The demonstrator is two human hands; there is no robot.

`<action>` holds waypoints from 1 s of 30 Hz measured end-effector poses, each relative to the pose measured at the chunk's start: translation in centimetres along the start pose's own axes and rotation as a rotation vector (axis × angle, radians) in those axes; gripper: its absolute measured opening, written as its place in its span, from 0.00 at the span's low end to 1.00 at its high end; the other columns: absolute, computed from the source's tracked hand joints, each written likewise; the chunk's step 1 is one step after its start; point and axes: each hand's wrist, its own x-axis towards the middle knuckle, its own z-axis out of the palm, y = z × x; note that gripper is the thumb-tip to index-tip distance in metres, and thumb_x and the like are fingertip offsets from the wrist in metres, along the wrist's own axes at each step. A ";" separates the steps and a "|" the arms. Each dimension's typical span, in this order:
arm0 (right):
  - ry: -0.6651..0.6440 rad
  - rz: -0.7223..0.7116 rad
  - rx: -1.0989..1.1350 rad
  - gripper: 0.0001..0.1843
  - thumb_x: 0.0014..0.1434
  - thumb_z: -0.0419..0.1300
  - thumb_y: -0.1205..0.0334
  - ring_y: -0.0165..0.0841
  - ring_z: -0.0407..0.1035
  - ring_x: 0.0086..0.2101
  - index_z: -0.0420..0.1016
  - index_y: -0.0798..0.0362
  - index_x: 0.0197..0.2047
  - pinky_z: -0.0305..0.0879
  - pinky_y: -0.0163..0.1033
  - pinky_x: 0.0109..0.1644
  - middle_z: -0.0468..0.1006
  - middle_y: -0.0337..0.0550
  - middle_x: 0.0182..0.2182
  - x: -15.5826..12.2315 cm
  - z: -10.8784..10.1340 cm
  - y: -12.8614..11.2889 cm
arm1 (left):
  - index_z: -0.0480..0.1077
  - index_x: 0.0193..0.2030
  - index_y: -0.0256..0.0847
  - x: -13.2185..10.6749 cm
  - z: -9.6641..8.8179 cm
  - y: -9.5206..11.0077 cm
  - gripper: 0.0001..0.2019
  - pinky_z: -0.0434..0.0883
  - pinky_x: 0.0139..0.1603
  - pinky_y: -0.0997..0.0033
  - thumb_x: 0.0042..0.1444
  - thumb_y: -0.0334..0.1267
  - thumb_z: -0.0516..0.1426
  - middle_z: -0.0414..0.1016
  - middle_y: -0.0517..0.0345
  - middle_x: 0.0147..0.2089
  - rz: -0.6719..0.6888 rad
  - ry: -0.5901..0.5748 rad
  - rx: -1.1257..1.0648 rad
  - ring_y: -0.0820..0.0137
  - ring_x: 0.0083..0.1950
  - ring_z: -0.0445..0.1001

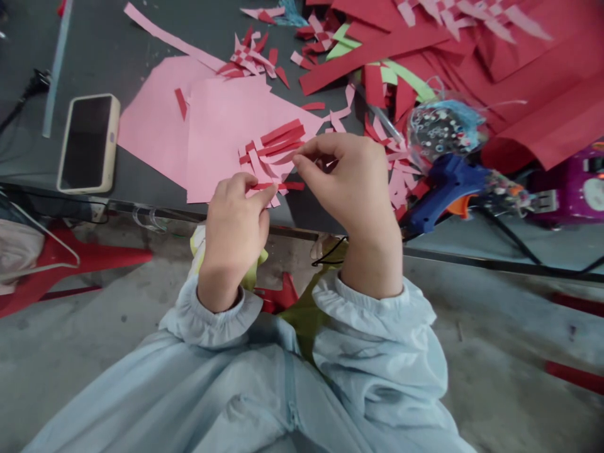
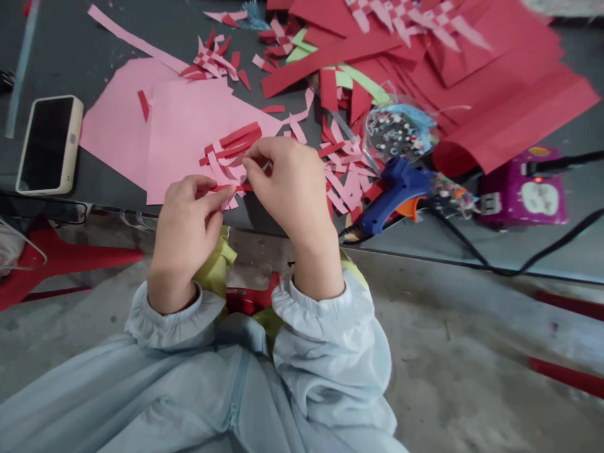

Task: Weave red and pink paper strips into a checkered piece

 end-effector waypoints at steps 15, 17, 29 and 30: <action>-0.170 -0.028 -0.128 0.03 0.53 0.69 0.63 0.43 0.75 0.36 0.81 0.49 0.34 0.66 0.47 0.40 0.83 0.47 0.35 -0.4 -0.6 0.8 | 0.77 0.54 0.42 -0.1 0.2 0.0 0.19 0.70 0.57 0.49 0.61 0.27 0.52 0.72 0.44 0.54 0.021 0.007 -0.028 0.53 0.55 0.69; -0.174 -0.055 -0.118 0.02 0.55 0.67 0.64 0.43 0.74 0.36 0.81 0.47 0.34 0.67 0.47 0.40 0.81 0.46 0.34 -0.3 -0.5 1.1 | 0.77 0.54 0.42 -0.2 0.2 -0.1 0.19 0.70 0.58 0.49 0.61 0.27 0.52 0.72 0.44 0.54 0.039 0.029 -0.045 0.53 0.56 0.68; -0.114 -0.084 -0.167 0.07 0.59 0.60 0.66 0.45 0.71 0.40 0.80 0.46 0.35 0.66 0.50 0.44 0.79 0.47 0.34 -0.1 0.2 1.2 | 0.79 0.48 0.45 -2.0 -0.6 -0.8 0.16 0.70 0.55 0.53 0.62 0.27 0.53 0.76 0.50 0.47 0.129 0.098 -0.108 0.58 0.52 0.68; -0.112 -0.079 -0.174 0.07 0.59 0.60 0.66 0.45 0.71 0.40 0.80 0.46 0.35 0.66 0.50 0.44 0.78 0.47 0.34 0.0 0.3 1.2 | 0.79 0.47 0.45 -2.0 -0.7 -0.9 0.15 0.70 0.55 0.54 0.63 0.28 0.53 0.76 0.51 0.47 0.127 0.113 -0.114 0.59 0.51 0.69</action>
